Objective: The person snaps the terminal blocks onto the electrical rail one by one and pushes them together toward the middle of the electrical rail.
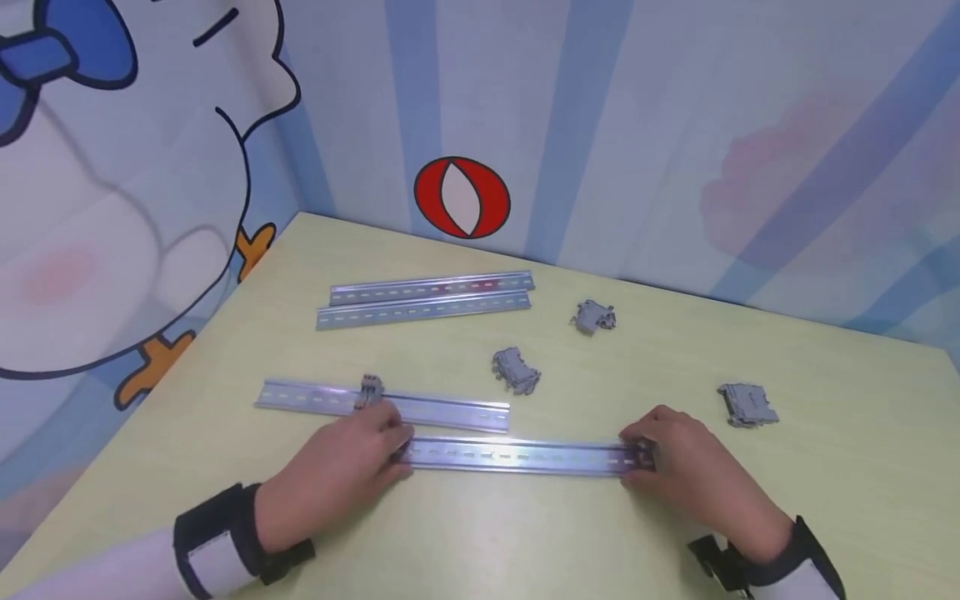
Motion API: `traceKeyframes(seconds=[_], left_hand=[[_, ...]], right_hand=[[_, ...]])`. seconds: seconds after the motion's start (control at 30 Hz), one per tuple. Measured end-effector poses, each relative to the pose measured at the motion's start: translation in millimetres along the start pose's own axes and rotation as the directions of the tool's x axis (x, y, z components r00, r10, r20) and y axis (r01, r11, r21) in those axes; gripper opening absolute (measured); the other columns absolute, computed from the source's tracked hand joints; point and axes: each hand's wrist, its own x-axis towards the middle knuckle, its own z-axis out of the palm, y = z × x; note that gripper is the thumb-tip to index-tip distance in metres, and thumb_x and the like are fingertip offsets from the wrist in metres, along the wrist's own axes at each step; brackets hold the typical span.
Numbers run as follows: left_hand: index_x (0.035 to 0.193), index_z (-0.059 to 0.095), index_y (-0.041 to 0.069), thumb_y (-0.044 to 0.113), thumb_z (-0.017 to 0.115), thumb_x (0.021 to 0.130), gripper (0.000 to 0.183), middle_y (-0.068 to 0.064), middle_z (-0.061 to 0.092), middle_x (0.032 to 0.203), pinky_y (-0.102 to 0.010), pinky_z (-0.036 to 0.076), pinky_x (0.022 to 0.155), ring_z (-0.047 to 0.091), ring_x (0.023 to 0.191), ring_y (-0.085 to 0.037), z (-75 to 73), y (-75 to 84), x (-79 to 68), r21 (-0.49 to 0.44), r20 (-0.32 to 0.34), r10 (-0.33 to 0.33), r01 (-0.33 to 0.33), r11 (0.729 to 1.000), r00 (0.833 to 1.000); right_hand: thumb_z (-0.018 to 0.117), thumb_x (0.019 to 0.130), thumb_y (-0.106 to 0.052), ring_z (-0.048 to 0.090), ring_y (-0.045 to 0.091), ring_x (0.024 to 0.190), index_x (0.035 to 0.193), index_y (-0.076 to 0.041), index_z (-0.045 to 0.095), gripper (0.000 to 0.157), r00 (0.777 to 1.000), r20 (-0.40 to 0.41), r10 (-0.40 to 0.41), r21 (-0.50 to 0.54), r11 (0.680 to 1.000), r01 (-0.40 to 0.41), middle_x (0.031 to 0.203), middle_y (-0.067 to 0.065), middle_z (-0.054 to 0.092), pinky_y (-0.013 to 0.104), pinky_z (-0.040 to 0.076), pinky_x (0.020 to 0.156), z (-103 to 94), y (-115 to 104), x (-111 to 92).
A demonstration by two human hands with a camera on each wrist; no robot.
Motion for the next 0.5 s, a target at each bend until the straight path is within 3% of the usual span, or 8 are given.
traceKeyframes(seconds=[0.07,0.13,0.23,0.37,0.5], left_hand=[[0.104,0.074,0.005,0.034,0.078,0.082,0.037,-0.006,0.066,0.094,-0.031,0.057,0.063,0.062,0.081,-0.018,-1.7,2.5,-1.8,0.011,-0.004,0.007,-0.007,1.0,1.0],[0.108,0.073,0.005,0.035,0.077,0.082,0.039,-0.007,0.068,0.102,-0.033,0.059,0.071,0.064,0.089,-0.02,-3.1,5.2,-3.9,0.009,-0.004,0.025,-0.025,1.0,1.0],[0.124,0.066,0.006,0.038,0.072,0.087,0.05,-0.011,0.065,0.126,-0.036,0.056,0.092,0.062,0.114,-0.025,-4.8,9.3,-7.7,-0.006,0.046,0.077,-0.077,0.997,0.996],[0.145,0.047,0.005,0.046,0.064,0.091,0.069,-0.014,0.043,0.155,-0.038,0.04,0.113,0.039,0.143,-0.027,-4.1,13.5,-12.8,0.0,0.162,0.167,-0.17,0.986,0.973],[0.153,0.033,0.005,0.058,0.056,0.091,0.085,-0.013,0.023,0.164,-0.04,0.029,0.12,0.019,0.151,-0.028,0.3,13.5,-18.9,0.027,0.236,0.226,-0.239,0.971,0.945]], right_hand=[[0.08,0.08,-0.021,0.067,0.027,0.095,0.111,-0.006,0.072,0.036,1.0,0.014,0.001,0.004,1.0,-0.001,0.106,0.009,0.07,0.039,0.057,0.074,-5.7,-16.3,9.4],[0.077,0.084,-0.021,0.068,0.029,0.097,0.112,-0.004,0.071,0.034,0.999,-0.028,-0.027,0.018,0.999,0.028,0.106,0.01,0.072,0.041,0.058,0.075,-9.1,-33.7,21.6],[0.074,0.086,-0.017,0.069,0.027,0.093,0.112,-0.001,0.072,0.031,0.993,-0.097,-0.069,0.06,0.995,0.075,0.103,0.013,0.074,0.039,0.059,0.073,-10.1,-56.7,44.5],[0.074,0.087,-0.016,0.07,0.027,0.087,0.113,0.003,0.071,0.032,0.984,-0.167,-0.061,0.088,0.993,0.077,0.103,0.017,0.075,0.04,0.06,0.073,-3.9,-77.7,78.0],[0.074,0.086,-0.019,0.069,0.027,0.082,0.113,0.006,0.071,0.036,0.983,-0.184,0.003,0.055,0.998,0.007,0.095,0.02,0.074,0.04,0.059,0.071,5.6,-84.6,103.3]])
